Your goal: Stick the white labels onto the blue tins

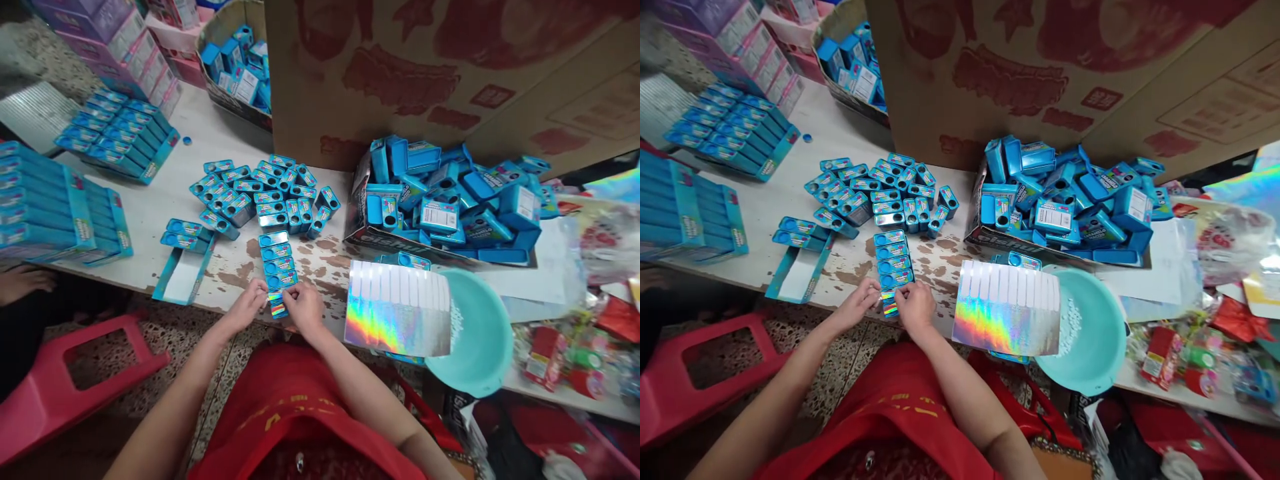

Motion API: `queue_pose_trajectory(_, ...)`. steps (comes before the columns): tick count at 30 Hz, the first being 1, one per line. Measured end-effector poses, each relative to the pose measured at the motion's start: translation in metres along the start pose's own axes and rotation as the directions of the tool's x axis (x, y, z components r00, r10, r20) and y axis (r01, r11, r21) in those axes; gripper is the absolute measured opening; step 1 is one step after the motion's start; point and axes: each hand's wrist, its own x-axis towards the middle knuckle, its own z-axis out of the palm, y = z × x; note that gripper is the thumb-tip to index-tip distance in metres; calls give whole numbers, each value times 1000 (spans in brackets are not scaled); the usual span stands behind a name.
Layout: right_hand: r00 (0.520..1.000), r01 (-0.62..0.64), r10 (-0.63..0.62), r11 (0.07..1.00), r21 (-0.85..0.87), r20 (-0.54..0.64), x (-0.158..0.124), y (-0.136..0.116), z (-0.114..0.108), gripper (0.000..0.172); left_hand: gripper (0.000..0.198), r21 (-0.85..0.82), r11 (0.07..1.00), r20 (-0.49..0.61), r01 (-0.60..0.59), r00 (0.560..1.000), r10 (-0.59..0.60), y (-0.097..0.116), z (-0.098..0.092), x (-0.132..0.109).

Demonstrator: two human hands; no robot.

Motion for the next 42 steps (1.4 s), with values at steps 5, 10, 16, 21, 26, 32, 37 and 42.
queue_pose_trajectory(5, 1000, -12, 13, 998, 69, -13, 1, 2, 2, 9, 34, -181, 982, -36, 56, 997, -63, -4, 5, 0)
queue_pose_trajectory(10, 986, -148, 160, 967, 208, -45, 5, 8, 5, 37, 38, -205, 945, -139, 255, 948, -286, -10, 15, 3)
queue_pose_trajectory(16, 998, -24, 39, 960, 279, -48, 5, 17, 9, 28, 22, -150, 962, -496, 227, 825, -272, -11, 40, 6)
queue_pose_trajectory(21, 999, -20, 30, 975, 222, -44, 6, 15, 12, 23, 23, 143, 900, -458, 411, 834, -308, -19, 40, 11)
queue_pose_trajectory(26, 994, 94, -103, 973, 213, 32, -37, 0, -21, 43, 21, 525, 700, -568, 484, 812, -136, 11, 22, -11)
queue_pose_trajectory(32, 796, 598, -582, 715, 362, -166, -91, 37, -140, 19, 35, 348, 937, -426, 3, 891, 155, 102, 88, -13)
queue_pose_trajectory(37, 691, -174, 311, 948, 268, -652, -57, 143, -206, 62, 41, 2, 989, -115, 145, 983, -143, 124, 147, 13)
queue_pose_trajectory(42, 844, -276, 477, 778, 564, -245, -50, 192, -196, 70, 36, -88, 987, -156, 136, 977, -149, 128, 153, 15)
